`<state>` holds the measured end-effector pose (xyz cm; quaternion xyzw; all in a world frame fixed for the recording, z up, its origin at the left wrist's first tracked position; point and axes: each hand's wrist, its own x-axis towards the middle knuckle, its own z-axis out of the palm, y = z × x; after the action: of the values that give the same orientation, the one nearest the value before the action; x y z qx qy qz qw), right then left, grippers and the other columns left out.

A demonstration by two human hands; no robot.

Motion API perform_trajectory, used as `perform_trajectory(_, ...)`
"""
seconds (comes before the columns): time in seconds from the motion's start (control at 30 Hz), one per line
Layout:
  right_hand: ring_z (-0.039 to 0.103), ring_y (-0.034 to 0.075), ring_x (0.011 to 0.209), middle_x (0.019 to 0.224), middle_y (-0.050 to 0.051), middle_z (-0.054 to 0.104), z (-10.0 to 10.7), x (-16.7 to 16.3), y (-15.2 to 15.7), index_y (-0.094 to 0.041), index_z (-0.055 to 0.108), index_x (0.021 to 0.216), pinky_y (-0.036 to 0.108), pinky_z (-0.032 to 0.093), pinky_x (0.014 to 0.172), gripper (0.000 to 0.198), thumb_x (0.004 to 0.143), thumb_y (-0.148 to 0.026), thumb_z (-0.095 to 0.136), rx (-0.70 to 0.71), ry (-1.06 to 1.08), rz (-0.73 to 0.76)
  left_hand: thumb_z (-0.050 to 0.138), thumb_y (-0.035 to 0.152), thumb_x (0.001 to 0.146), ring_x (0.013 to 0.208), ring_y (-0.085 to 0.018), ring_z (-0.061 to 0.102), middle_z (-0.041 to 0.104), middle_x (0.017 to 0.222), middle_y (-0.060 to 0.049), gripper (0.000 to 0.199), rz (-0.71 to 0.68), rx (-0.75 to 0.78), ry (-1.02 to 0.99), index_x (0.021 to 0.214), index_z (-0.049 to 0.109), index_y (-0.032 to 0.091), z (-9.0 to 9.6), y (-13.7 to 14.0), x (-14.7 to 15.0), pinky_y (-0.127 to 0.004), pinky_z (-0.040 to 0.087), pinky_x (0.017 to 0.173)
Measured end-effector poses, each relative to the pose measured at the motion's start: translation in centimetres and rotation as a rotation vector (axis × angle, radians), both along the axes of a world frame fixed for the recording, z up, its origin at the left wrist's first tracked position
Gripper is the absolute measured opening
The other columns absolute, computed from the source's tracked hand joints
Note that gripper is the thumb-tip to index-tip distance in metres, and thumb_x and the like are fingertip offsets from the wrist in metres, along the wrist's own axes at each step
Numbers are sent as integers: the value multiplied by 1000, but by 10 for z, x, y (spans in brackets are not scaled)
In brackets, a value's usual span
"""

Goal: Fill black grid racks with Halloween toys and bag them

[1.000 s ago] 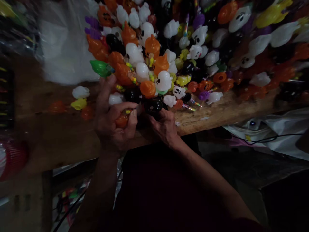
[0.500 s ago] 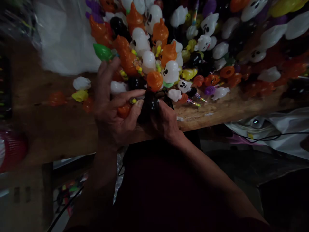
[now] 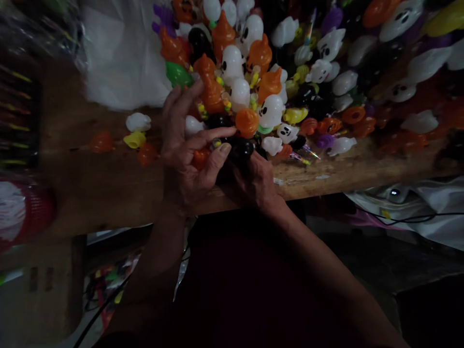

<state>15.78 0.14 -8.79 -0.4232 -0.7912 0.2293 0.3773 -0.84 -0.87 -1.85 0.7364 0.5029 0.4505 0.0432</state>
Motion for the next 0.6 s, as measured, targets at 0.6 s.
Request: perform_trajectory(0.6, 66, 21, 92, 114, 11, 66, -7, -3, -5, -17, 62, 118, 31, 55, 78, 24, 100, -27, 48, -128, -73, 0, 83, 44, 81, 155, -47, 19, 23, 170, 1, 55, 20, -54, 339, 131, 65, 30, 29, -11, 3, -66, 25, 126)
